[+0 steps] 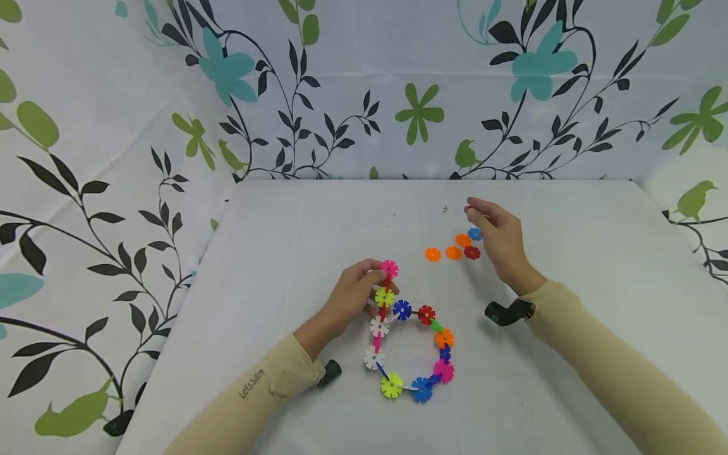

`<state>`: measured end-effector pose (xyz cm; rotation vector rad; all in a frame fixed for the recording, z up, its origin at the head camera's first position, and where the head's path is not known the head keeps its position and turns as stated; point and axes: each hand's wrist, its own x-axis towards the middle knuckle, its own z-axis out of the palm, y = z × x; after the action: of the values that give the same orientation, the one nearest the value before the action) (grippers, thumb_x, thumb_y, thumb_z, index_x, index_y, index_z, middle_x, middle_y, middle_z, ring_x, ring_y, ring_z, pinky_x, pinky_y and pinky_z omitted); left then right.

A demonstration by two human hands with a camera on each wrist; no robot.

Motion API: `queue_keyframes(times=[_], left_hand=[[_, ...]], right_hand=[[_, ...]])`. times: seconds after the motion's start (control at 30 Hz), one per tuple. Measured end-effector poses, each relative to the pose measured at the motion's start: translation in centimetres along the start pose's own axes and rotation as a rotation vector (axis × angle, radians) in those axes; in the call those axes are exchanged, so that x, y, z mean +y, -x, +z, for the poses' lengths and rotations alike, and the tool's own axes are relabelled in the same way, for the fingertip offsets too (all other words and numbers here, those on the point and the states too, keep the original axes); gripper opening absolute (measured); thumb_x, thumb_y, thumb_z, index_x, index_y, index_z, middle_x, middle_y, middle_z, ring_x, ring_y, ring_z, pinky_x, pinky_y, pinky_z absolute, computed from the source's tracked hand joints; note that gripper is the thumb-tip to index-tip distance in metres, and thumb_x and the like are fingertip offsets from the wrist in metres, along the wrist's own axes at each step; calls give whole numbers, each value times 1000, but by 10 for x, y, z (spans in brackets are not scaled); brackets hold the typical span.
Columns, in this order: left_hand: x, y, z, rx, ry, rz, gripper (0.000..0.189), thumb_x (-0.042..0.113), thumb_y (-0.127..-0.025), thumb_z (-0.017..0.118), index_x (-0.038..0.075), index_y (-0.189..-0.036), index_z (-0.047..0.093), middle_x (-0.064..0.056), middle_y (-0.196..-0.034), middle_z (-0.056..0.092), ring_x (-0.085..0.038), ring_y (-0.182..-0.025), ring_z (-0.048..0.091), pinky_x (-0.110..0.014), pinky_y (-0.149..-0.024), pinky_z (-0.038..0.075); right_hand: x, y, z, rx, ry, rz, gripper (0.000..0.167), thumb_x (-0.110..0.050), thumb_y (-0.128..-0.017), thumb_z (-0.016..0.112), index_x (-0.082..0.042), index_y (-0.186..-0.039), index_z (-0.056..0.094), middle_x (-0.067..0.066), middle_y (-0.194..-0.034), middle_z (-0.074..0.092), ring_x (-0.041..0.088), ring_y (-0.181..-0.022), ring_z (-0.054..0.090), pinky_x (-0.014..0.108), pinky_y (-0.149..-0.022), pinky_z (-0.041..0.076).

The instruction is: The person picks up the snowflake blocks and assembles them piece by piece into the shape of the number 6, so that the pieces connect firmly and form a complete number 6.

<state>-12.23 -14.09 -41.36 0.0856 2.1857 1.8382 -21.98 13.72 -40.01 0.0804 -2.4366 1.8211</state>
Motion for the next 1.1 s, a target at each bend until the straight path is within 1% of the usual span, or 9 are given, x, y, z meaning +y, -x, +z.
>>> queue_keyframes(times=[0.1,0.2,0.37,0.47,0.6,0.63,0.67,0.93,1.1], left_hand=[[-1,0,0,4,0,-6,29,29,-107,49,7,-120,62,-7,-100,72,-23,-70,68,-26,-57,54],[-3,-2,-1,7,-10,-8,31,32,-108,49,8,-121,62,-6,-101,72,-23,-71,68,-27,-57,54],[-5,-4,-1,20,-21,-27,29,31,-107,51,10,-123,63,-5,-105,71,-25,-69,70,-27,-56,55],[-5,-4,-1,29,-29,-39,28,31,-107,52,11,-122,65,-5,-107,71,-24,-73,69,-27,-56,55],[-6,-4,-2,26,-25,-47,29,32,-106,55,12,-122,68,-5,-106,70,-23,-78,64,-28,-57,55],[-5,-3,-3,25,-22,-47,30,32,-105,55,12,-122,68,-5,-106,70,-23,-79,63,-28,-57,55],[-6,-3,-3,23,-17,-47,30,33,-105,56,12,-123,69,-5,-106,70,-23,-80,63,-28,-57,55],[-6,-1,-3,4,6,-43,28,30,-105,58,12,-122,70,-4,-103,71,-23,-80,64,-27,-56,55],[-7,-1,-3,-4,18,-47,28,31,-104,58,12,-121,71,-5,-103,71,-24,-81,65,-27,-56,56]], right_hand=[[7,-2,2,-69,47,50,50,-40,-103,58,-13,-145,56,7,-137,61,22,-122,55,44,-106,45],[12,-3,4,-103,61,83,50,-40,-102,60,-13,-143,58,8,-137,61,24,-122,55,46,-105,46],[19,-5,7,-139,93,64,50,-39,-101,62,-9,-141,60,10,-134,64,27,-115,58,33,-93,53],[27,-8,9,-165,168,12,51,-40,-100,64,-9,-140,62,10,-128,67,29,-100,60,26,-76,53],[33,-9,12,-200,283,-51,46,-36,-100,66,-10,-138,64,7,-121,72,27,-102,60,31,-80,50],[33,-9,13,-211,305,-58,44,-34,-100,67,-10,-137,65,7,-120,72,26,-108,59,34,-84,50],[33,-9,14,-226,321,-58,43,-32,-99,67,-10,-137,65,7,-119,72,26,-114,57,38,-88,49],[34,-9,19,-331,453,16,41,-26,-96,72,-11,-134,67,8,-118,72,30,-116,56,41,-89,52],[35,-10,23,-373,532,-5,45,-29,-90,79,-12,-131,69,9,-120,70,31,-120,53,47,-96,50]])
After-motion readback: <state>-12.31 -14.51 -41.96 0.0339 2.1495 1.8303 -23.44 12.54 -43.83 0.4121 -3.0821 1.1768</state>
